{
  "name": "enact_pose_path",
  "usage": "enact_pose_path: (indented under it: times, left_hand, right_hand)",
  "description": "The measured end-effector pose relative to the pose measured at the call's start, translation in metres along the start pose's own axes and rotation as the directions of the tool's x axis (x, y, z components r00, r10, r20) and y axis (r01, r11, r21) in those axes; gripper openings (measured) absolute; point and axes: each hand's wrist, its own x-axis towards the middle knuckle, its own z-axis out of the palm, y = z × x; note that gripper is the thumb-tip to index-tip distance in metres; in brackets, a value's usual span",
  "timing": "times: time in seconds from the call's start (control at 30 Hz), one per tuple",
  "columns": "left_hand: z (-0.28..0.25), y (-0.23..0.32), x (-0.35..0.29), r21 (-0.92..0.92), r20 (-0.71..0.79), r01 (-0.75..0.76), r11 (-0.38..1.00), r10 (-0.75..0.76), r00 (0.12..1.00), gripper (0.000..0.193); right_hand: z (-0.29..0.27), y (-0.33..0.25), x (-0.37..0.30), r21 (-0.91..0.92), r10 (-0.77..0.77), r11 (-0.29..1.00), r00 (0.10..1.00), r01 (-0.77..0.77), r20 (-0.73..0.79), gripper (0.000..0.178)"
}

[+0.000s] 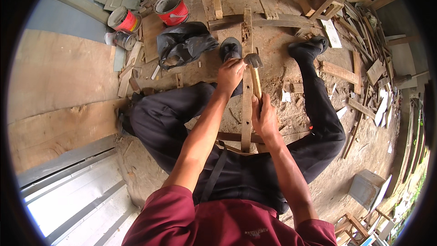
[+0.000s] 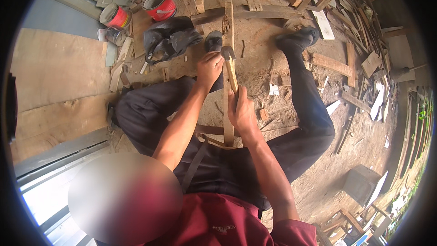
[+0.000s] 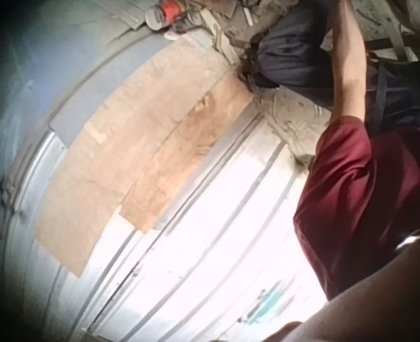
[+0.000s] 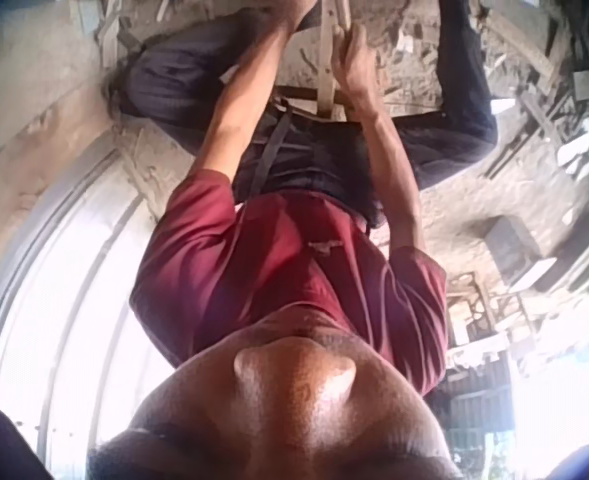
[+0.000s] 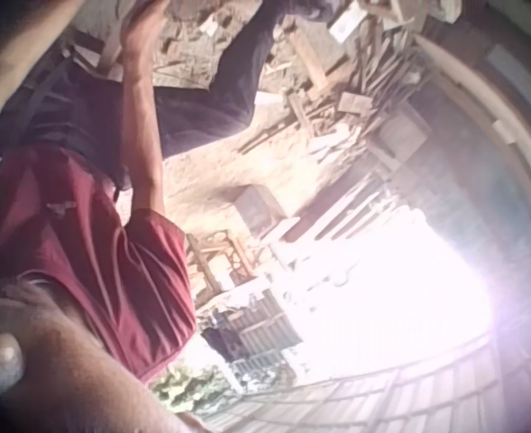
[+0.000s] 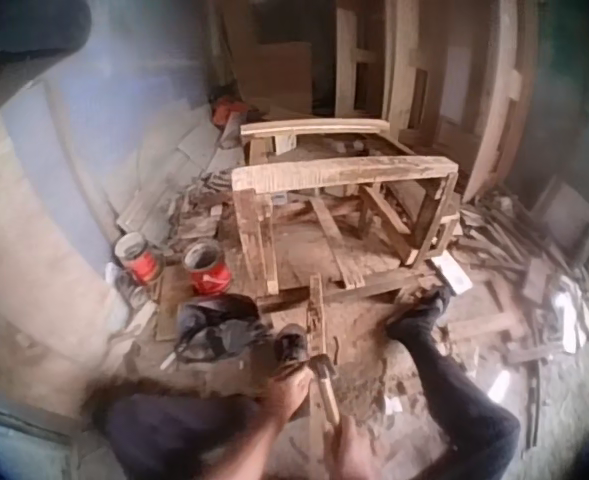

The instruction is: The person sits on the floor and uses a hammer to drive nails into a wooden plank. They repeatedly position the plank, strike the nails, and adjust the wood's orientation during the process.

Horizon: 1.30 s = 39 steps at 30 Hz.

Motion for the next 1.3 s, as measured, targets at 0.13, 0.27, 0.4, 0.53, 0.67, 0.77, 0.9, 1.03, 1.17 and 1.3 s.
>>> enact_pose_path:
  times: [0.13, 0.27, 0.4, 0.53, 0.67, 0.77, 0.9, 1.03, 1.17, 1.3]
  left_hand:
    - [0.006, 0.001, -0.001, -0.018, -0.033, -0.007, 1.000, 0.006, 0.999, 0.012]
    - [0.010, -0.002, -0.003, -0.045, -0.039, 0.020, 0.999, -0.021, 0.999, 0.018]
    - [0.009, -0.002, -0.008, -0.071, -0.034, 0.022, 0.997, -0.025, 0.999, 0.020]
    - [0.008, -0.002, -0.005, -0.076, -0.034, 0.047, 0.996, -0.050, 0.998, 0.024]
    - [0.009, -0.001, -0.009, -0.090, -0.012, 0.040, 0.995, -0.041, 0.999, 0.023]
    - [0.012, -0.004, -0.005, -0.055, 0.000, 0.032, 0.998, -0.032, 1.000, 0.023]
    - [0.013, -0.007, -0.009, -0.067, -0.002, 0.014, 0.998, -0.014, 1.000, 0.024]
    - [0.011, -0.005, -0.008, -0.038, 0.027, 0.023, 0.999, -0.022, 0.999, 0.025]
    - [0.010, -0.006, -0.009, -0.077, 0.004, -0.008, 0.997, 0.008, 1.000, 0.025]
    - [0.010, -0.009, -0.007, -0.027, 0.036, -0.012, 1.000, 0.013, 0.999, 0.026]
  right_hand:
    - [-0.004, -0.007, 0.002, -0.028, -0.104, 0.994, 0.993, 0.102, -0.059, 0.016]
    - [-0.002, 0.013, 0.003, -0.103, -0.048, 0.994, 0.998, 0.045, -0.028, 0.014]
    - [-0.009, -0.001, 0.004, -0.073, -0.116, 0.991, 0.992, 0.112, -0.048, 0.012]
    - [-0.007, 0.004, 0.007, -0.182, -0.028, 0.983, 0.998, 0.037, 0.056, 0.015]
    - [-0.007, -0.009, 0.004, -0.050, -0.164, 0.986, 0.983, 0.160, -0.079, 0.012]
    - [-0.007, 0.012, 0.003, -0.130, -0.040, 0.991, 0.999, 0.044, 0.030, 0.014]
    - [-0.011, -0.006, 0.000, -0.128, -0.147, 0.982, 0.987, 0.139, -0.060, 0.014]
    - [-0.004, 0.016, 0.002, -0.128, -0.080, 0.988, 0.996, 0.083, 0.027, 0.021]
    - [-0.008, 0.006, -0.002, -0.087, -0.173, 0.982, 0.981, 0.165, -0.093, 0.020]
    - [-0.005, 0.014, 0.006, -0.116, -0.089, 0.989, 0.996, 0.088, 0.000, 0.020]
